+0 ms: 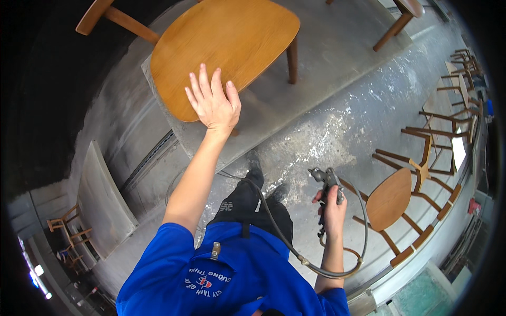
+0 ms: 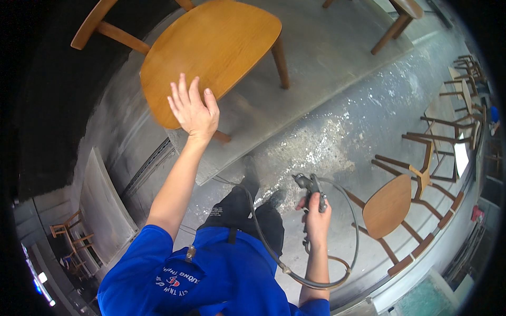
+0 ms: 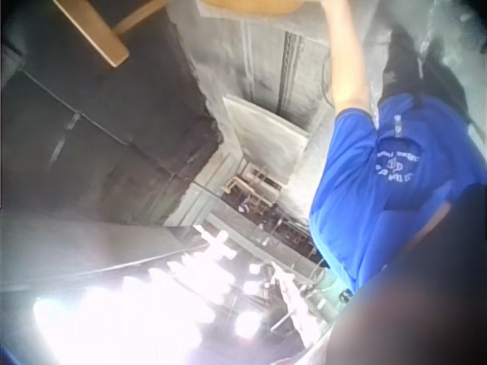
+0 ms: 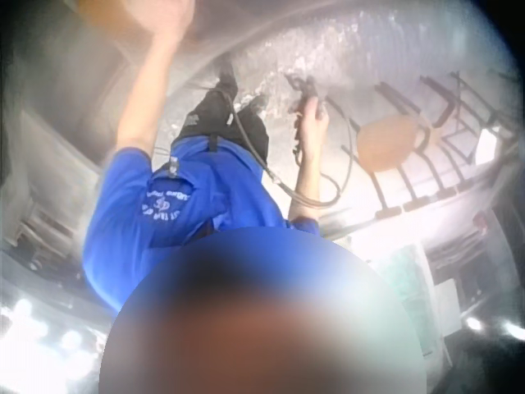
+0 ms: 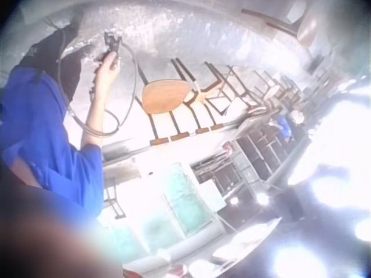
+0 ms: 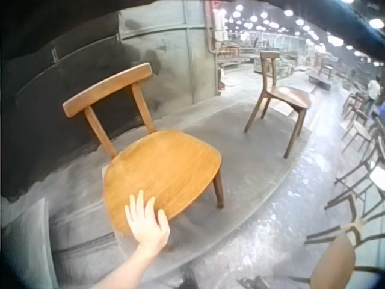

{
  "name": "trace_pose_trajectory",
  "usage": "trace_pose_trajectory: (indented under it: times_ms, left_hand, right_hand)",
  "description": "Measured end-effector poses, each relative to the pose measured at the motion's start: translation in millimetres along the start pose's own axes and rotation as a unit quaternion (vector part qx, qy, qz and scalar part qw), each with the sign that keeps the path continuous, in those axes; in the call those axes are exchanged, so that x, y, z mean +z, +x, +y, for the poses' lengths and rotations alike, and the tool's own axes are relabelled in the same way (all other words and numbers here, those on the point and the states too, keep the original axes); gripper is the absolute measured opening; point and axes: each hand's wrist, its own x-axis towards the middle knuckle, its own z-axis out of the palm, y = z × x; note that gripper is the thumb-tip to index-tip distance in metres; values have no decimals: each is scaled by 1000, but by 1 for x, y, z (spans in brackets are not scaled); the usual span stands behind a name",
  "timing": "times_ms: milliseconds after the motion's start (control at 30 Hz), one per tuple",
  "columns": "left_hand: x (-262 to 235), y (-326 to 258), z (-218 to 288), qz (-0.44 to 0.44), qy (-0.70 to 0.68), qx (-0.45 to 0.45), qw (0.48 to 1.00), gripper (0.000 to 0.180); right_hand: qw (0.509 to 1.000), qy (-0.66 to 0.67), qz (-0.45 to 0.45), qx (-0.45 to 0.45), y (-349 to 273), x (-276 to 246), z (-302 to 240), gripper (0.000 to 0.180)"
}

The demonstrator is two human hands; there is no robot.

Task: The person sprays a wooden chair with a spray gun, rotating it to cover all surfaces. They wipe the seat with a cloth, then continue spraying the chair from multiple angles.

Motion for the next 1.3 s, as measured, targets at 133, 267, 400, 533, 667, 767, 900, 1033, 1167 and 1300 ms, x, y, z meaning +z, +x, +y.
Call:
trace_pose_trajectory:
  times_ms: [133, 267, 400, 533, 667, 767, 900, 1033, 1167, 1300]
  left_hand:
    - [4, 12, -4, 55, -88, 12, 994, 45]
    - [-62, 57, -47, 142, -151, 103, 973, 46]
    - [-133, 52, -119, 285, -265, -54, 920, 50]
    - [-124, -47, -228, 148, -283, -296, 900, 41]
    - [-81, -204, -299, -109, -369, -669, 636, 38]
    - [-80, -298, -318, -442, -307, -672, 509, 45]
    - [-90, -337, -334, -699, -104, -353, 613, 43]
    - [-82, -321, -396, -642, -211, -370, 638, 42]
    - [-62, -320, -492, -509, -311, -407, 691, 43]
    - [-55, -340, -586, -495, -300, -570, 583, 50]
  right_hand:
    - [996, 18, 43, 74, -51, -56, 31, 53]
    - [956, 291, -35, 13, -104, -79, 47, 69]
    - [962, 266, -60, 14, -114, -83, 58, 65]
    - [997, 67, -29, 37, -122, -80, 65, 52]
    - [994, 92, -44, -32, -177, -67, 55, 51]
    - [956, 140, -78, -245, -224, -37, 42, 55]
    - [942, 15, -51, -332, -257, 15, 36, 53]
    - [963, -8, 12, -268, -293, 100, 51, 48]
    - [976, -57, 83, -192, -319, 195, 78, 42]
    - [976, -101, 124, -148, -347, 265, 85, 40]
